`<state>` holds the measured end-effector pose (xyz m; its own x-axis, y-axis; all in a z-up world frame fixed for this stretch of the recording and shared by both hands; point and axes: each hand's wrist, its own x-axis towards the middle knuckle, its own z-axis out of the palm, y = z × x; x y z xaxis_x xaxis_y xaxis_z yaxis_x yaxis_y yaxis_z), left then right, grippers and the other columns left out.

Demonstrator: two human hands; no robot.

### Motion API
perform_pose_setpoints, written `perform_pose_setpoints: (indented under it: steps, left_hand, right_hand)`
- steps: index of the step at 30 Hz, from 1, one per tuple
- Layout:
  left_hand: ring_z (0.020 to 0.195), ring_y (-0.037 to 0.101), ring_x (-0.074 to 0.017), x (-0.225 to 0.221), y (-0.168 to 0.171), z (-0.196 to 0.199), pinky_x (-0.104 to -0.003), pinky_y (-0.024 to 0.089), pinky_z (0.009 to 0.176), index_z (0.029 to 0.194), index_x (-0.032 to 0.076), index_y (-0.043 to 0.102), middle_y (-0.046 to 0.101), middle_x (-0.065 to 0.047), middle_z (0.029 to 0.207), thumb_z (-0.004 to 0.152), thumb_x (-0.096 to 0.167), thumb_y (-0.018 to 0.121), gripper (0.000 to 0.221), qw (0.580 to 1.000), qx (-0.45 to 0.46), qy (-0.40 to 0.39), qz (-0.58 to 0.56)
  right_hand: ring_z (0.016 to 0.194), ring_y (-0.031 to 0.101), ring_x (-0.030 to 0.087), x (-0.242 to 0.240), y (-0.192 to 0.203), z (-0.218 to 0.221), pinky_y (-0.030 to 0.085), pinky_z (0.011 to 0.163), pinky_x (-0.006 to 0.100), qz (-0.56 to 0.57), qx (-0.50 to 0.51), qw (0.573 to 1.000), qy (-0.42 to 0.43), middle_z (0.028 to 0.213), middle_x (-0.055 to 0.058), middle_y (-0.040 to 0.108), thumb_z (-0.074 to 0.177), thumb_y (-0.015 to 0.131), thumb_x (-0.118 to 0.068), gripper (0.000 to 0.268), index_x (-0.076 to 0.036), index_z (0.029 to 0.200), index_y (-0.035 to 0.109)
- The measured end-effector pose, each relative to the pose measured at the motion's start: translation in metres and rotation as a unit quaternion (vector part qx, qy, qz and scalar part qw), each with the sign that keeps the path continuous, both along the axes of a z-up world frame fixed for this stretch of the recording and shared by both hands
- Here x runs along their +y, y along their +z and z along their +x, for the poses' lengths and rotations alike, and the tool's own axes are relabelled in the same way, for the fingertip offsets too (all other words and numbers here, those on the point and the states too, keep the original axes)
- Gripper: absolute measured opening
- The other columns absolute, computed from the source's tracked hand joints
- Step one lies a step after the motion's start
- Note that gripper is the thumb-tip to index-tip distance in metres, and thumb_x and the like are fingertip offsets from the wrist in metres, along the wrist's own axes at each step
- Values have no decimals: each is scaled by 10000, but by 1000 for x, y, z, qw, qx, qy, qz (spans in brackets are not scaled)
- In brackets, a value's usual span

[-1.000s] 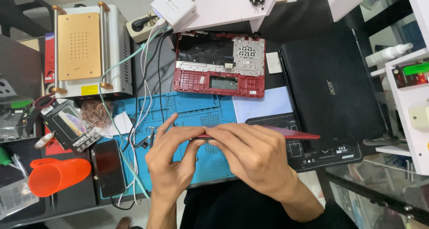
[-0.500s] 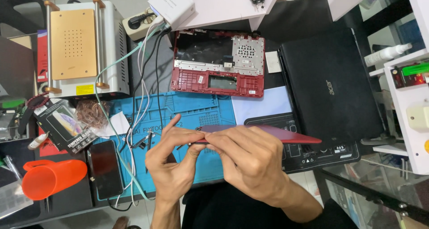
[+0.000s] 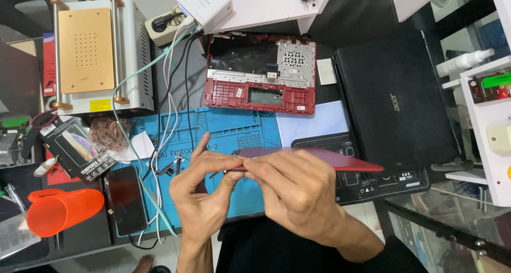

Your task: The person uses a screwdriver to tighten screws on a laptop screen assembly, then attaches the screen bezel and aligns the screen with the laptop chassis.

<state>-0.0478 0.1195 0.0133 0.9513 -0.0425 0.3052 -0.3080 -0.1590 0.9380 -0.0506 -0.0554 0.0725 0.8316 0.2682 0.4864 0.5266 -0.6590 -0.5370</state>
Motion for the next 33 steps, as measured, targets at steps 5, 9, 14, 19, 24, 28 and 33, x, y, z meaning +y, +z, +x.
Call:
perform_pose_setpoints:
  steps: [5,9,14,19,24,28,33]
  left_hand:
    - [920,771,-193,4,9,6,-554,373,1253,980,49,759,801,-67,970,813,1,813,182,999,21,-30,21]
    - [963,773,-206,2,13,5,-514,511,1142,1007,31,748,789,-72,998,815,7,814,205,998,-6,-39,43]
    - [980,773,-223,0,2,-2,-497,562,1108,1003,14,740,786,-93,1000,856,-2,797,158,999,-11,-33,9]
    - [1002,762,-234,2,-12,-5,-505,558,1120,1023,-8,725,774,-121,1024,888,1,788,150,998,-4,-33,-47]
    - [1011,740,-220,-1,-20,-7,-516,552,1153,1073,-18,722,754,-127,1042,914,-16,754,162,991,27,-43,-123]
    - [1022,745,-228,-5,-21,-11,-534,535,1155,1043,-7,715,751,-128,1022,918,-15,756,132,987,44,-31,-149]
    - [1005,762,-230,-6,-16,-15,-581,421,1260,999,18,713,777,-126,1004,907,16,777,112,993,31,-13,-115]
  right_hand:
    - [850,742,250,-12,6,-5,530,700,362,0,-7,1000,8,953,101,755,832,780,-45,208,3,1028,728]
    - [871,753,260,-12,6,-9,544,705,362,8,3,1000,2,971,117,758,838,777,-65,224,15,1041,728]
    - [882,753,260,-10,3,-9,545,708,363,13,-5,1000,7,995,112,758,850,765,-62,223,12,1057,722]
    - [864,746,253,-4,1,-10,537,693,361,9,-2,1000,3,994,98,753,845,764,-53,245,6,1081,728]
    - [818,724,233,-1,5,-10,523,664,343,9,3,1000,-9,967,78,740,834,789,-58,255,-15,1079,731]
    - [759,701,224,1,4,-9,503,626,337,20,11,1000,-11,916,66,728,814,803,-41,231,-23,1035,739]
    - [763,691,230,2,2,-10,508,635,342,36,8,999,6,872,69,688,799,783,15,193,-12,982,726]
